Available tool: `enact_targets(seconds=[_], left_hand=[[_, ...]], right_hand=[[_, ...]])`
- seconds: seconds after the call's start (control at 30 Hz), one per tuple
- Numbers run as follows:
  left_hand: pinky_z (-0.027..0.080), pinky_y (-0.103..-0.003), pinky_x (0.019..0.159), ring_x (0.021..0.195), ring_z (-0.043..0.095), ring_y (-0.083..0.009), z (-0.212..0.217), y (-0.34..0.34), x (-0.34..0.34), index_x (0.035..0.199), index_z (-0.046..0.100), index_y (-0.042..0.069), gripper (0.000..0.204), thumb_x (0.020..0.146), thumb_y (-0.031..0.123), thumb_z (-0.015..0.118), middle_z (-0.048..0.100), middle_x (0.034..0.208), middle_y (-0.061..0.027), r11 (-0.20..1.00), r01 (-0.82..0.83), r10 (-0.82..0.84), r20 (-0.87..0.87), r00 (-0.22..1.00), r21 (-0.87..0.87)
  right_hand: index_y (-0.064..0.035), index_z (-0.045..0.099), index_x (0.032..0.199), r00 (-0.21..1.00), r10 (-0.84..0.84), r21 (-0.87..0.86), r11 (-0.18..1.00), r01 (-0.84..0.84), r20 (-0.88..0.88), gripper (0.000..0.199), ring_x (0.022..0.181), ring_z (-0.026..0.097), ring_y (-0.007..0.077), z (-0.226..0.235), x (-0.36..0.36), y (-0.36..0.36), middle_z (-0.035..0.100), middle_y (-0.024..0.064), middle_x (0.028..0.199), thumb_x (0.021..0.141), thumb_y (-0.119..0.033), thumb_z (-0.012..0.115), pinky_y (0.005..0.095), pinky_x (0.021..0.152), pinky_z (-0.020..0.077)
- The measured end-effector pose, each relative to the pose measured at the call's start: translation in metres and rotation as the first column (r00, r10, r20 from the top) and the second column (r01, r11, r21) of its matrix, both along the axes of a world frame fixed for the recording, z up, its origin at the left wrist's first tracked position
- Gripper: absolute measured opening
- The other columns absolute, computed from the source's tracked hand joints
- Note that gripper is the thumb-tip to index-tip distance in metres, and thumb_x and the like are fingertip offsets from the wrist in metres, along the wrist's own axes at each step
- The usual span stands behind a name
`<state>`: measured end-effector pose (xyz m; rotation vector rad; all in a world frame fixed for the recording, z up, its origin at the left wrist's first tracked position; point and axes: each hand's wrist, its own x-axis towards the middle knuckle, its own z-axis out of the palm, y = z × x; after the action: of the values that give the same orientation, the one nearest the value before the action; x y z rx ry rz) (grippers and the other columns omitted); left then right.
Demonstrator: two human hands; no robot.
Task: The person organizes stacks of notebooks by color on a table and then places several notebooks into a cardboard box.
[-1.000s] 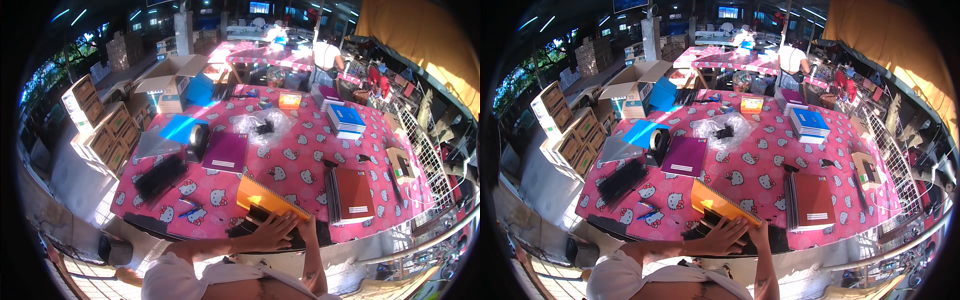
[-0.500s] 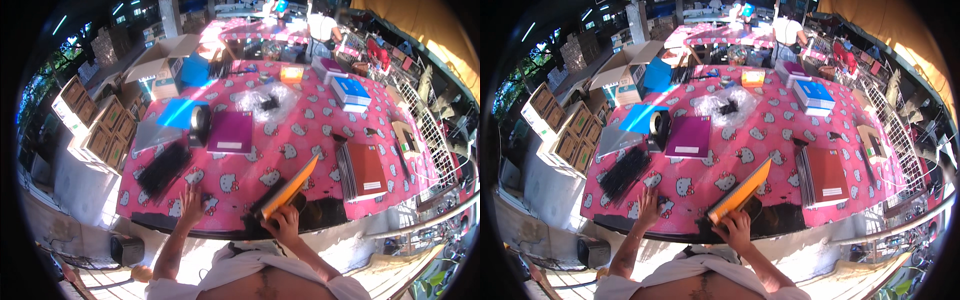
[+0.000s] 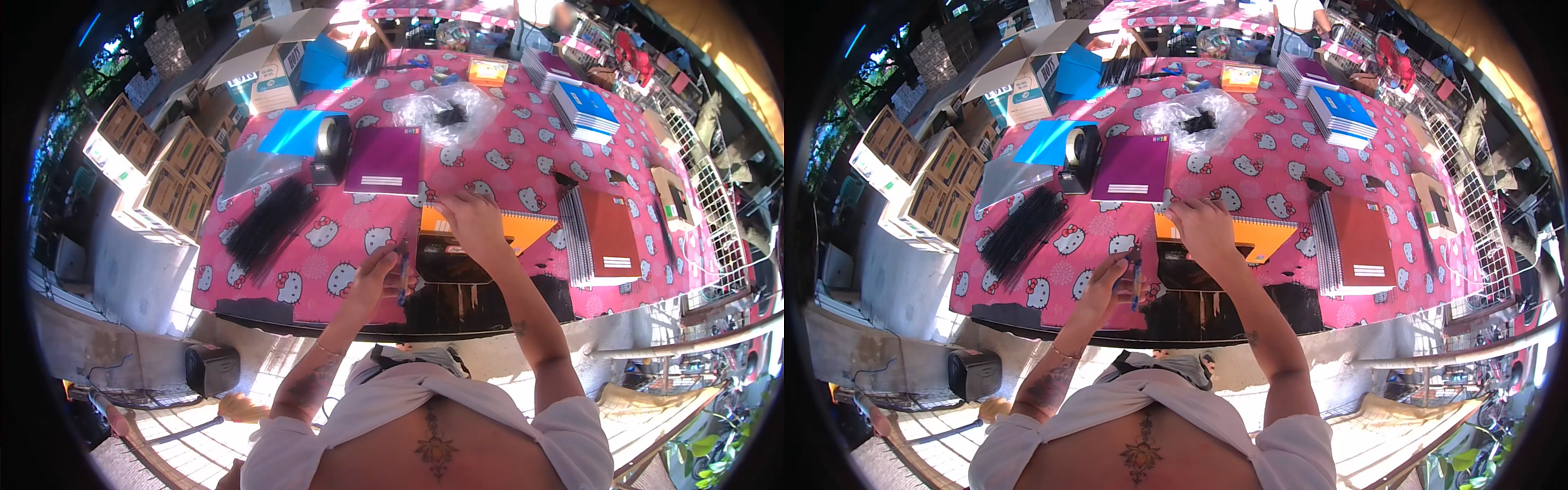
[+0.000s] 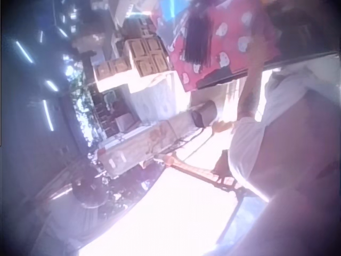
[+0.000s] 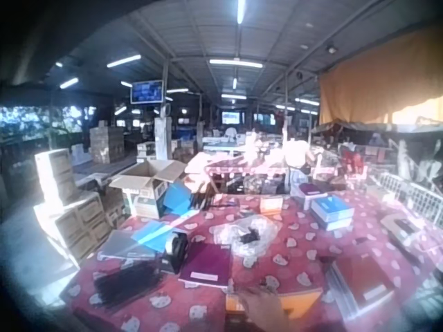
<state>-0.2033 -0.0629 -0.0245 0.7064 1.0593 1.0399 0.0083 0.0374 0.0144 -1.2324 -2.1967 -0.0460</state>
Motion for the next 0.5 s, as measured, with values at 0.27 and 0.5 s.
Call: enact_targets(seconds=[0.27, 0.5], left_hand=[[0.059, -0.044, 0.076, 0.094, 0.07, -0.0351, 0.018, 0.027, 0.026, 0.12, 0.048, 0.001, 0.035, 0.101, 0.03, 0.049, 0.067, 0.1, -0.0209, 0.997, 0.039, -0.055, 0.265, 0.963, 0.066], [0.059, -0.042, 0.073, 0.091, 0.07, -0.0355, 0.016, 0.035, 0.031, 0.12, 0.048, 0.0, 0.036, 0.101, 0.031, 0.047, 0.067, 0.102, -0.0227, 0.998, 0.03, -0.045, 0.292, 0.956, 0.054]], right_hand=[[-0.012, 0.065, 0.089, 0.983, 0.01, -0.021, 1.0, -0.014, -0.186, 0.014, 0.071, 0.065, 0.0284, 0.003, -0.009, -0.005, 0.063, 0.005, 0.081, 0.08, -0.02, 0.071, 0.0401, 0.063, 0.0516], [-0.0112, 0.063, 0.088, 0.981, 0.014, 0.006, 1.0, -0.013, -0.194, 0.016, 0.072, 0.065, 0.029, 0.0, -0.007, -0.003, 0.063, 0.0051, 0.081, 0.078, -0.018, 0.073, 0.0402, 0.064, 0.052]])
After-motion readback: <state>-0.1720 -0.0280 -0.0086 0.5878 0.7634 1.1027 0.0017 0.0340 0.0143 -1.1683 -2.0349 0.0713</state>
